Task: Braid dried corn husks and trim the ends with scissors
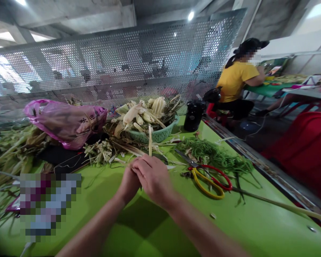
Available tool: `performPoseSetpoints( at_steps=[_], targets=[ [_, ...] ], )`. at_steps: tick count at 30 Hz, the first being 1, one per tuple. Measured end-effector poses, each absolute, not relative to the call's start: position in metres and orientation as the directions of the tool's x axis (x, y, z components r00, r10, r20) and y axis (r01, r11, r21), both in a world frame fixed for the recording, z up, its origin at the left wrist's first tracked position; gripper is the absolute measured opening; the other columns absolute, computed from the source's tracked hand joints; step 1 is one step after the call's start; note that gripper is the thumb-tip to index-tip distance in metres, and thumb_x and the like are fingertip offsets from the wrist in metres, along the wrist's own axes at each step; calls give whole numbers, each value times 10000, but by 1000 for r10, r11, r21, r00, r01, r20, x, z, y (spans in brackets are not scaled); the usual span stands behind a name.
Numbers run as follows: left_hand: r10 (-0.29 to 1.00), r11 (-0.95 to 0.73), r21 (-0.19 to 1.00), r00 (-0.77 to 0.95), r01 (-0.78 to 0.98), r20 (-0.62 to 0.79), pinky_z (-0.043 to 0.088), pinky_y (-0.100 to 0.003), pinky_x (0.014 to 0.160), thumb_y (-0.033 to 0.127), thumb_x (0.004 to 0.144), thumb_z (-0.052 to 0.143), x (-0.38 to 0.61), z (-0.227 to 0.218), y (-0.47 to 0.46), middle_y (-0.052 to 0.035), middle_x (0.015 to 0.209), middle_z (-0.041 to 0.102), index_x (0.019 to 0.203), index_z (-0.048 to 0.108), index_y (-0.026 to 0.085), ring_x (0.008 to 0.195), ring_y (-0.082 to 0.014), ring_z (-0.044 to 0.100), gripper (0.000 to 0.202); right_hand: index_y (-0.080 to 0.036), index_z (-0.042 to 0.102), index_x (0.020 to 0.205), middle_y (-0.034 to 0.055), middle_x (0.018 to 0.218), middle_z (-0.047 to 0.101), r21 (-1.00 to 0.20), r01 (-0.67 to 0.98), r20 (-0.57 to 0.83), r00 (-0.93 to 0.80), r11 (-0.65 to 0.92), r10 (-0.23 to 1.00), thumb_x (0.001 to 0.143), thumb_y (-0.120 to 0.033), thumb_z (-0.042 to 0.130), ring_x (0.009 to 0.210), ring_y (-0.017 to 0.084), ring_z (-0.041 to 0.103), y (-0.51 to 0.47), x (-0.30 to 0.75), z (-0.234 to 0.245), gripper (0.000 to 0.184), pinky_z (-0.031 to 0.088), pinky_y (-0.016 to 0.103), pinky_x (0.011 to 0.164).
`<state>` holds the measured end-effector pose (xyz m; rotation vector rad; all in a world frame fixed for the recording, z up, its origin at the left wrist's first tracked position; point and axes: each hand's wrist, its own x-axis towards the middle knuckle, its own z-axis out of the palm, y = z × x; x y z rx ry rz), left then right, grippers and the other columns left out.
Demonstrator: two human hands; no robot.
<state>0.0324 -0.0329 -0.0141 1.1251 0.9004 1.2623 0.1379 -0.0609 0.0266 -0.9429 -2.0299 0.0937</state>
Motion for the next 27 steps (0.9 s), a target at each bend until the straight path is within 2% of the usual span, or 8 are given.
performPoseSetpoints(
  at_steps=[4,7,10,12,16,19,24,27],
  targets=[
    [979,-112,970,142,-217,145,445,-282,712,236,674,699,32,-13,-29,-22,689,565,563,565,181,754,-170,496,183,-211,632,884,57,883,652,-495,473,686,-301,729,662,897,-165,527,824,195,597,-59,138,26,116,464,324,744],
    [969,-141,961,166,-236,183,438,-290,735,331,721,694,29,-10,-29,-39,767,591,684,642,170,780,-175,510,173,-222,618,837,31,841,637,-634,383,686,-123,672,717,875,-206,577,796,183,601,-53,142,27,58,479,310,731],
    [947,-193,964,222,-181,231,420,-271,726,399,800,629,26,-7,-30,-50,842,589,838,692,181,792,-170,500,230,-220,605,814,21,775,620,-773,295,595,29,562,803,867,-271,597,709,174,587,-49,148,29,74,482,299,663],
    [940,-229,966,230,-122,252,414,-262,724,403,825,602,25,-6,-31,-54,853,575,839,697,185,802,-172,490,238,-216,606,830,21,764,622,-819,256,541,50,513,839,870,-299,592,685,172,585,-48,151,30,94,481,294,644],
    [936,-244,958,223,-149,273,426,-297,790,388,820,604,26,-8,-31,-68,872,597,791,681,170,877,-205,521,233,-221,600,793,29,794,633,-730,349,617,-31,587,786,870,-257,589,753,185,596,-51,149,28,86,474,311,707],
    [936,-229,958,230,-170,265,430,-319,808,361,791,635,29,-11,-32,-54,811,614,746,663,162,822,-196,531,206,-226,608,832,40,842,640,-632,405,662,-161,661,732,880,-188,559,791,191,603,-55,145,28,79,470,313,714],
    [957,-210,954,155,-215,245,432,-292,792,285,765,656,32,-13,-35,-32,766,595,662,624,160,772,-161,511,166,-223,644,872,65,860,665,-452,543,689,-291,708,663,885,-162,527,793,215,603,-62,139,30,133,471,347,706],
    [964,-138,945,179,-296,197,439,-270,756,303,770,658,29,-8,-34,-30,792,614,743,662,156,766,-148,528,149,-240,647,930,61,926,679,-479,511,718,-240,714,653,897,-173,533,848,214,613,-62,139,30,136,479,354,750]
  ],
)
